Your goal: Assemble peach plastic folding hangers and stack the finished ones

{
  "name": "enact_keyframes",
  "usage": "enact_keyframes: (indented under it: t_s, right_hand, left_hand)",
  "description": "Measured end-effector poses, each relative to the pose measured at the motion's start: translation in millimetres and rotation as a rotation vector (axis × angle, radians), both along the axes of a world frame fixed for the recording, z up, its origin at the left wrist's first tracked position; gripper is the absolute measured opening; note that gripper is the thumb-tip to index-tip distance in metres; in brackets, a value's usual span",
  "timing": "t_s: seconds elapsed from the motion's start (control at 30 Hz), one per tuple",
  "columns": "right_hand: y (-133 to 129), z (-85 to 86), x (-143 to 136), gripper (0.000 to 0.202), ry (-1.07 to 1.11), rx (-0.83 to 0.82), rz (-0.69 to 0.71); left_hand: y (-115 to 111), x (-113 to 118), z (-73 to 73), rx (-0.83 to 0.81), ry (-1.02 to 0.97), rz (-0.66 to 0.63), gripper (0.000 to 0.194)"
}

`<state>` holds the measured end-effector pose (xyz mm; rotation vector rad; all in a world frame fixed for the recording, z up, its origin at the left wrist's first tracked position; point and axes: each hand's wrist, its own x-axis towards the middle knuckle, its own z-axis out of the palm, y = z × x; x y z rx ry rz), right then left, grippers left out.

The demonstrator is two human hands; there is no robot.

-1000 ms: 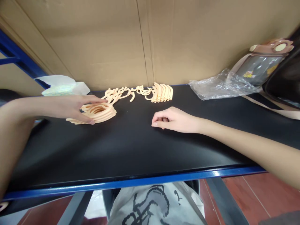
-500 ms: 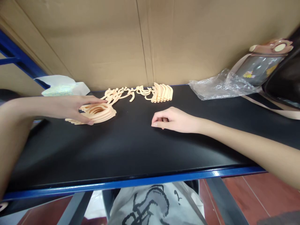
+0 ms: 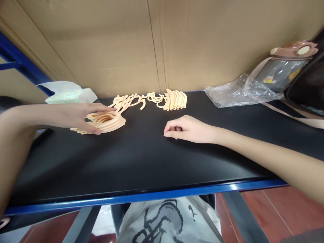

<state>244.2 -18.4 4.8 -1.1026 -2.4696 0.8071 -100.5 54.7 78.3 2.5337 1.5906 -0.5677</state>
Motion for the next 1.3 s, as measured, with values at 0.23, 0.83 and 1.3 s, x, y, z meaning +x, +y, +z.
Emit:
enact_keyframes:
  t_s: [0.23, 0.83, 1.3]
  right_hand:
    - [-0.6, 1.5, -1.3, 0.033, -0.012, -0.002, -0.004]
    - [-0.7, 1.1, 0.0, 0.034, -0.014, -0.006, -0.006]
    - [-1.0, 1.0, 0.5, 0.033, 0.001, 0.004, 0.009]
  left_hand:
    - [-1.6, 0.7, 0.7, -0.036, 0.004, 0.034, 0.093]
    - [-3.1, 7.6, -1.9, 0.042, -0.012, -0.011, 0.091]
    - [-0.5, 5.8, -4.6, 0.037, -0.018, -0.033, 0.087]
